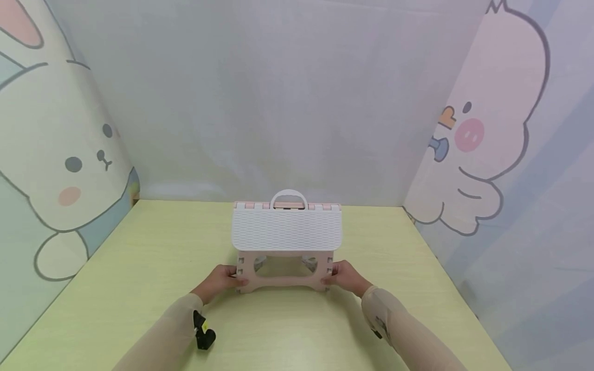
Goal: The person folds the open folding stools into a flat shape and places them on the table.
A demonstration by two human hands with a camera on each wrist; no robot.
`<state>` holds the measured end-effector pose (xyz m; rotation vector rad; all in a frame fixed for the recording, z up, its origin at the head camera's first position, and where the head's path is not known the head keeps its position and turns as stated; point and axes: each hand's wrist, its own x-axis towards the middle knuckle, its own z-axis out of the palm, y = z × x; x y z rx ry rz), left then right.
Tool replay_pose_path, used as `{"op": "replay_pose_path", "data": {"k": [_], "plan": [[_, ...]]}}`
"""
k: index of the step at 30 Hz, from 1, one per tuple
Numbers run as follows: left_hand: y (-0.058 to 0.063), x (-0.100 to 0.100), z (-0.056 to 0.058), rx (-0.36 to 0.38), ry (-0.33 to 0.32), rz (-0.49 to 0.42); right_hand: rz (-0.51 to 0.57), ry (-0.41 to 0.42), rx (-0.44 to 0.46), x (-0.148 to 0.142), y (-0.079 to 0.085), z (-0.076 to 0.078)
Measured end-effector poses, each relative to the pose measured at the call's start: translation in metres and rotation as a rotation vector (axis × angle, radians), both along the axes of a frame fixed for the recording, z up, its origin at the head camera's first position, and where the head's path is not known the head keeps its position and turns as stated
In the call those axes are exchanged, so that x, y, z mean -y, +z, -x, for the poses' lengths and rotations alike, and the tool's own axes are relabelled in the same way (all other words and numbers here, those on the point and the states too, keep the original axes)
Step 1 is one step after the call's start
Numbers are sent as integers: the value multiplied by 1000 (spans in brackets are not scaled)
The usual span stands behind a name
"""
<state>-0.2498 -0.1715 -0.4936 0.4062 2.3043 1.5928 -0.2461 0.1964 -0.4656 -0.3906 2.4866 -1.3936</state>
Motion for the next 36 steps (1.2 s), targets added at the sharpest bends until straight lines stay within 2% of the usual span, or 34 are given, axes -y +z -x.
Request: {"op": "replay_pose_path", "data": {"k": [8, 17, 21, 25, 28, 36], "plan": [[0, -1, 0, 24, 5, -2, -7, -4, -6, 0, 0, 0], [1, -1, 0, 16, -7, 4, -10, -11, -9, -2, -4, 0], [3, -3, 0, -2, 41, 60, -20, -7, -18, -1, -3, 1], [10, -9, 1, -42, 147, 215, -50, -7, -40, -1, 0, 1], [13, -11, 2, -57, 190, 297, -72, -15, -44, -2, 1, 2], [10, -9, 4, -14, 175, 249, -61, 7, -42, -3, 0, 4]]}}
